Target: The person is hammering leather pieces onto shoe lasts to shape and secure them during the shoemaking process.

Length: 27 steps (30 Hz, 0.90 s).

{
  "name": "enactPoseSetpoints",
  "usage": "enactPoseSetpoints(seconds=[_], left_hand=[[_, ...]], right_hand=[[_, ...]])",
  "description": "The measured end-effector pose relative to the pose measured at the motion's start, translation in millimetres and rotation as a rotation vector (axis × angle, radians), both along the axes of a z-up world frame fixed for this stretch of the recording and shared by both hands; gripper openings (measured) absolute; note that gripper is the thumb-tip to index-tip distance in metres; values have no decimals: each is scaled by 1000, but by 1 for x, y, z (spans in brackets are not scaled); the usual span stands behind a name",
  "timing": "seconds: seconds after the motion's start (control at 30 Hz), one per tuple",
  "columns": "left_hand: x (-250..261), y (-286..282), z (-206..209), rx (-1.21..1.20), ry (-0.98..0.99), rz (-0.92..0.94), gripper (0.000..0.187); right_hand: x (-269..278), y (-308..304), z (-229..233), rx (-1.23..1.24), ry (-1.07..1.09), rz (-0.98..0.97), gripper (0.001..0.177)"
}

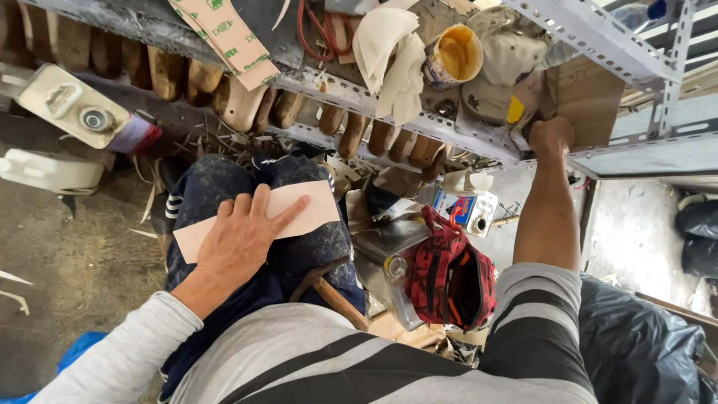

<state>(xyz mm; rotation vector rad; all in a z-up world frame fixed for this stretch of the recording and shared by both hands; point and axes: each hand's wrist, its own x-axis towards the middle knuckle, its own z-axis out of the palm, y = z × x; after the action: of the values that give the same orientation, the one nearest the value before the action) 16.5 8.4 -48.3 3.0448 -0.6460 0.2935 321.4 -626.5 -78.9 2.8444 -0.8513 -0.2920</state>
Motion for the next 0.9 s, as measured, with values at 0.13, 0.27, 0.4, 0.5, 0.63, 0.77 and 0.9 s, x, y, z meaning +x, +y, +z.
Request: enactPoseSetpoints(seconds=[0.13,0.27,0.4,0.5,0.63,0.77,0.9], left_hand=[[-2,1,-2,28,-11,-3,85],[-2,4,-8,-14,78,3,84],[-1,5,-10,23,-24,-20,82],[1,5,-5,52,-39,-27,80],[1,5,-4,177,2,-35,83],[1,5,-8,75,-46,-31,79],[-1,6,-8,81,-32,-23,78]], right_hand=[[14,-33,-22,-157,202,114,35],[15,-55,-35,295,-335,113,18],[-3,-22,-13,240,-460,342,30],[-19,39,36,826,-494,110,26],[-5,-31,-13,463,-202,132,24],[-3,-15,-11,83,20,21,45],[-10,15,13,106,79,2,54]])
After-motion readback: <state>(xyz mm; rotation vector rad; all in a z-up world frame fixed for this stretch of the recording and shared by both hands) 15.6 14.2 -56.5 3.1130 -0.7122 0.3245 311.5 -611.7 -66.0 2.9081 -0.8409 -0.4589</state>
